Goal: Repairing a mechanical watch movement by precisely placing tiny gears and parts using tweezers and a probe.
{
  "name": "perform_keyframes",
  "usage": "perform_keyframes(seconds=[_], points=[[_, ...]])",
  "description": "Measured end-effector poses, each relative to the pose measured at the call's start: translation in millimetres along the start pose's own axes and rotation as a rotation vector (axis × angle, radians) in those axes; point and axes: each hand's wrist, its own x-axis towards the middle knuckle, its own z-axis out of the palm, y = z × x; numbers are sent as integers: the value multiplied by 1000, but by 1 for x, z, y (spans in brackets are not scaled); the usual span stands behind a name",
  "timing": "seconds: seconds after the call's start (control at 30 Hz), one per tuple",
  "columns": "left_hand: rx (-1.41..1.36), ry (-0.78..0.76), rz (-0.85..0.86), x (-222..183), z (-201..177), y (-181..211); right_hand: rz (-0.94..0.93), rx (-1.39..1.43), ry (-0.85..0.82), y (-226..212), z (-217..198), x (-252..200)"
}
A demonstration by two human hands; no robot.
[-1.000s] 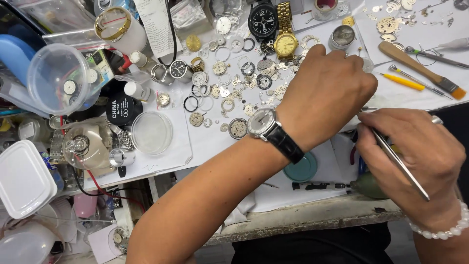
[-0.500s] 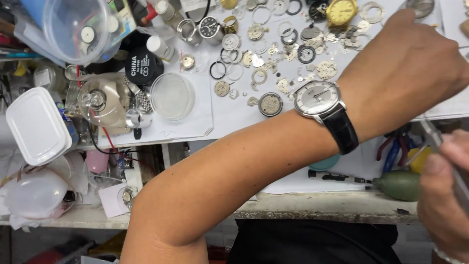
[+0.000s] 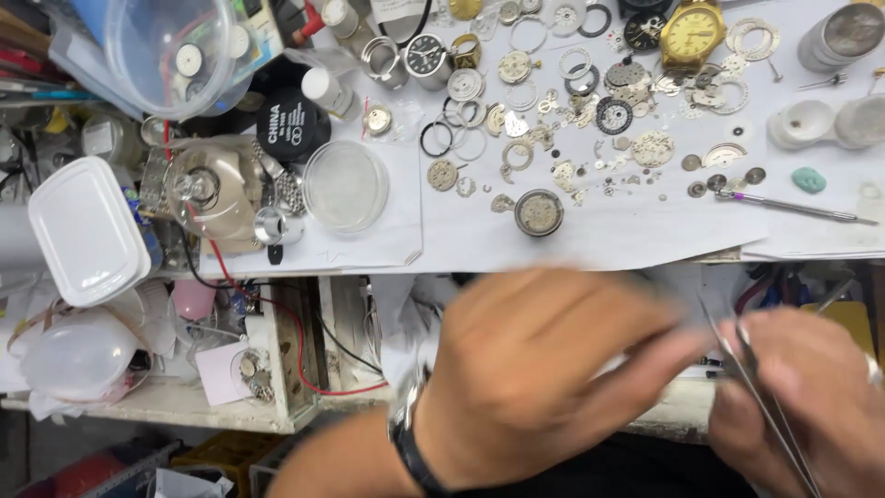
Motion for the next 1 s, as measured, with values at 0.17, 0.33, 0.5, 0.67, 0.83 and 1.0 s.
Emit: perform_keyframes(seconds=[0.17, 0.33, 0.5, 0.67, 0.83, 1.0], points=[[-857, -75, -875, -98, 45, -7, -91, -51, 0, -38, 38, 20], [-1150, 402, -1188, -116, 57, -4, -260, -120, -146, -54, 51, 66], [-1204, 700, -1671, -119, 50, 14, -282, -256, -147, -59, 51, 62], [-1339, 669, -1460, -157, 65, 1, -198, -308, -114, -66, 58, 68], [-1231, 594, -1098, -147, 50, -10, -317, -242, -298, -52, 26, 71], [-235, 425, -630, -113, 19, -28, 506, -598, -399, -6, -55, 97]])
